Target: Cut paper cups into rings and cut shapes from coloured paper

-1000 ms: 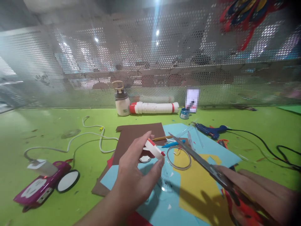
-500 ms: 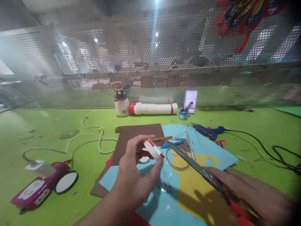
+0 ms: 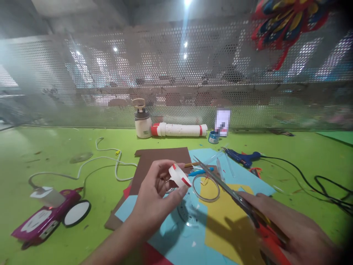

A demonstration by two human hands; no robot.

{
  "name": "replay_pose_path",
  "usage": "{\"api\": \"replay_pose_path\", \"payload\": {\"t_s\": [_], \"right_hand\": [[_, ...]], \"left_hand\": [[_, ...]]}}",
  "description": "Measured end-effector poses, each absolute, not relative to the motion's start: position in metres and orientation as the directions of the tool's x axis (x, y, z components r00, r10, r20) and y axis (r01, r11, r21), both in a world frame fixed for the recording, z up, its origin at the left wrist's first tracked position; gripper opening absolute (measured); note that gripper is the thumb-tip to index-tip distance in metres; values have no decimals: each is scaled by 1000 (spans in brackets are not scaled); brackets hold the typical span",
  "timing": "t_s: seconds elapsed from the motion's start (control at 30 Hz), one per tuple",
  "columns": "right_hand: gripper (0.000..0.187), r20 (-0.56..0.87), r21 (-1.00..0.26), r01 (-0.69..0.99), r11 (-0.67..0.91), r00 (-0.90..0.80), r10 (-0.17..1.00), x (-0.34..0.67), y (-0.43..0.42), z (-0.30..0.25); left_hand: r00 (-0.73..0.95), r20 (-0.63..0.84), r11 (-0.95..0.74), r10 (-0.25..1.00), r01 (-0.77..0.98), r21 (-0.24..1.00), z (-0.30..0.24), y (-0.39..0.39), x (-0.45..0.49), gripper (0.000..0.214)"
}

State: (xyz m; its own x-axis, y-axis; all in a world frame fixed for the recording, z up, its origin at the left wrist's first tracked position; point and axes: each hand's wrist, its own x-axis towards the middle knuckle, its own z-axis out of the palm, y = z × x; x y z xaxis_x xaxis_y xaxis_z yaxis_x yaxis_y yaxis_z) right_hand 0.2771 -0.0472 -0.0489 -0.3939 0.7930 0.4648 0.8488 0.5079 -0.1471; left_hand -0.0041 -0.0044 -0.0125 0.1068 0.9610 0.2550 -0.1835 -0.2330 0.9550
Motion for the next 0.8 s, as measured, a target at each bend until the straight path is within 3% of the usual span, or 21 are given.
{"api": "replay_pose_path", "payload": {"t_s": [0.1, 0.27, 0.8], "right_hand": [[38, 386, -251, 851, 461, -349, 854, 273, -38, -40], [33, 338, -271, 872, 408, -311, 888, 267, -32, -34], [46, 450, -13, 825, 565, -500, 740, 255, -48, -28]], "left_hand": [[136, 270, -232, 953, -241, 942, -12, -3, -3, 42], [149, 271, -237, 951, -215, 948, -12, -3, -3, 40], [188, 327, -327, 926, -37, 944, -18, 3, -9, 49]]}}
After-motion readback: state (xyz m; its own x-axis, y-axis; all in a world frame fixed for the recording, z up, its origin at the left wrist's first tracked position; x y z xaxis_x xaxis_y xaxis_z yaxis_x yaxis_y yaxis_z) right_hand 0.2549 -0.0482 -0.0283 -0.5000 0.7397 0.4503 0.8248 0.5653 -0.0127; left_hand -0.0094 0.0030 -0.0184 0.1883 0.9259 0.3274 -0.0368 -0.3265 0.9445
